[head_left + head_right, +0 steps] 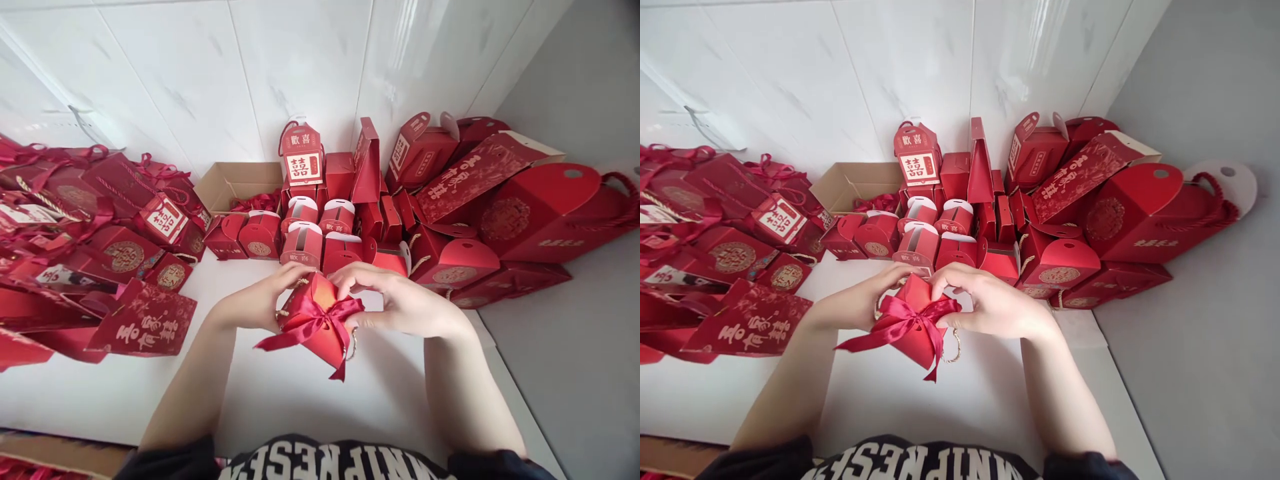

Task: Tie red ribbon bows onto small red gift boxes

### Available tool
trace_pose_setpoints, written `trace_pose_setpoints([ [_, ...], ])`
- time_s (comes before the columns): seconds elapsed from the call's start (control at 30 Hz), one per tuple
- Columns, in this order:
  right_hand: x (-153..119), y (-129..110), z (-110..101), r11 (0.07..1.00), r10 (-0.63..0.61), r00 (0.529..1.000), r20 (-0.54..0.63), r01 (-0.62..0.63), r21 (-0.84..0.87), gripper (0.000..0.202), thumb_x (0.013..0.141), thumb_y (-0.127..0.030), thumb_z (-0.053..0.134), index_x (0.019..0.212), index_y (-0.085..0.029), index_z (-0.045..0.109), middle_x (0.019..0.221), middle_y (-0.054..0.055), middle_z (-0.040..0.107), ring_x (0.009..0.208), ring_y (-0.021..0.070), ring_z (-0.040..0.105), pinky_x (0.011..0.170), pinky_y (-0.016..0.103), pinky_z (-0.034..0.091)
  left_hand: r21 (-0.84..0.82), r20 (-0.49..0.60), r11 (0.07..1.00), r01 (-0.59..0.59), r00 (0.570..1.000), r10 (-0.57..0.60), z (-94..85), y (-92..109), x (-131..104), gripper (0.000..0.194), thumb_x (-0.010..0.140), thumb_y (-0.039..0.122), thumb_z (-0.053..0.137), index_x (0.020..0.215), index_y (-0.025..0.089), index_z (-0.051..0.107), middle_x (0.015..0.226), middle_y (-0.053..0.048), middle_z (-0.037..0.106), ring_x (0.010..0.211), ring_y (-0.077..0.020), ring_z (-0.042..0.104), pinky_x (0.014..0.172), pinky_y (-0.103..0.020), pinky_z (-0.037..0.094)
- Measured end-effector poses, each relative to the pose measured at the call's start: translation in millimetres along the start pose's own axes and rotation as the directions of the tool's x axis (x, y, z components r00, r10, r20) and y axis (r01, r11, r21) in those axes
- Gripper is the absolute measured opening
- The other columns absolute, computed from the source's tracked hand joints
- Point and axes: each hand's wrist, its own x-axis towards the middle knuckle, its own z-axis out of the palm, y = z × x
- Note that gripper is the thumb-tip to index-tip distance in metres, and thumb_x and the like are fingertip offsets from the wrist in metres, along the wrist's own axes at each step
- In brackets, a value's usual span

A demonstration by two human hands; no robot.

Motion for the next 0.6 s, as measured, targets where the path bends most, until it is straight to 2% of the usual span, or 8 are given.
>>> trace_pose_setpoints([
  [0.1,2,15,6,0.990,0.112,0.992,0.060,-0.107,-0.091,0.020,0.089,-0.033,0.068,0.105,-0.023,0.060,0.115,0.004,0.063,0.100,0.0202,0.059,0.090,0.035,0.046,-0.201,0.053,0.977,0.073,0.997,-0.063,19.2,-39,10,0.099,0.058,0.022,0.085,0.146,0.030,0.040,0.149,-0.014,0.046,0.128,-0.0347,0.054,0.091,-0.041,0.057],
  [0.17,3,25,10,0.979,0.166,0.985,0.055,-0.158,-0.128,0.018,0.091,-0.033,0.064,0.106,-0.023,0.061,0.111,0.004,0.063,0.099,0.0200,0.059,0.089,0.035,0.046,-0.304,0.076,0.951,0.063,0.996,-0.042,28.3,-60,13,0.090,0.064,0.025,0.083,0.145,0.029,0.044,0.148,-0.013,0.049,0.129,-0.0336,0.055,0.095,-0.041,0.055],
  [0.23,2,32,13,0.965,0.217,0.975,0.037,-0.209,-0.161,0.015,0.091,-0.032,0.062,0.103,-0.023,0.061,0.108,0.004,0.063,0.097,0.0201,0.059,0.088,0.035,0.046,-0.292,0.052,0.954,0.066,0.997,-0.053,30.8,-73,10,0.078,0.071,0.025,0.077,0.143,0.024,0.047,0.144,-0.013,0.054,0.128,-0.0326,0.056,0.101,-0.043,0.051],
  [0.33,0,37,15,0.946,0.273,0.962,0.007,-0.267,-0.183,0.015,0.090,-0.034,0.063,0.100,-0.023,0.060,0.107,0.004,0.063,0.096,0.0208,0.059,0.086,0.034,0.045,-0.116,-0.101,0.983,0.145,0.982,-0.157,24.6,-78,-4,0.063,0.077,0.021,0.064,0.139,0.022,0.052,0.143,-0.010,0.056,0.132,-0.0305,0.052,0.111,-0.044,0.042],
  [0.4,-2,36,16,0.938,0.300,0.954,-0.030,-0.300,-0.171,0.018,0.090,-0.036,0.062,0.102,-0.023,0.058,0.107,0.004,0.063,0.096,0.0208,0.058,0.084,0.034,0.045,-0.063,-0.265,0.973,0.223,0.936,-0.232,19.9,-75,-14,0.055,0.081,0.020,0.055,0.136,0.025,0.055,0.142,-0.006,0.057,0.133,-0.0277,0.051,0.113,-0.043,0.039],
  [0.47,-1,35,16,0.924,0.339,0.937,-0.083,-0.348,-0.160,0.021,0.090,-0.040,0.061,0.101,-0.023,0.056,0.104,0.004,0.063,0.092,0.0204,0.058,0.079,0.033,0.045,-0.127,-0.432,0.949,0.287,0.846,-0.313,19.4,-69,-20,0.041,0.087,0.026,0.048,0.125,0.024,0.061,0.132,-0.006,0.064,0.121,-0.0257,0.059,0.104,-0.040,0.046],
  [0.53,1,36,18,0.902,0.391,0.915,-0.101,-0.403,-0.157,0.025,0.089,-0.044,0.061,0.100,-0.024,0.054,0.095,0.002,0.064,0.083,0.0194,0.058,0.072,0.032,0.044,-0.208,-0.529,0.926,0.316,0.760,-0.378,24.5,-60,-19,0.034,0.093,0.038,0.044,0.114,0.020,0.065,0.119,-0.008,0.068,0.104,-0.0233,0.065,0.088,-0.035,0.051],
  [0.6,4,39,20,0.880,0.447,0.893,-0.061,-0.451,-0.149,0.025,0.087,-0.045,0.063,0.099,-0.024,0.054,0.081,-0.001,0.062,0.072,0.0178,0.057,0.063,0.029,0.041,-0.209,-0.555,0.923,0.322,0.739,-0.383,33.3,-50,-13,0.038,0.094,0.047,0.046,0.112,0.020,0.065,0.116,-0.008,0.067,0.096,-0.0210,0.064,0.078,-0.031,0.050],
])
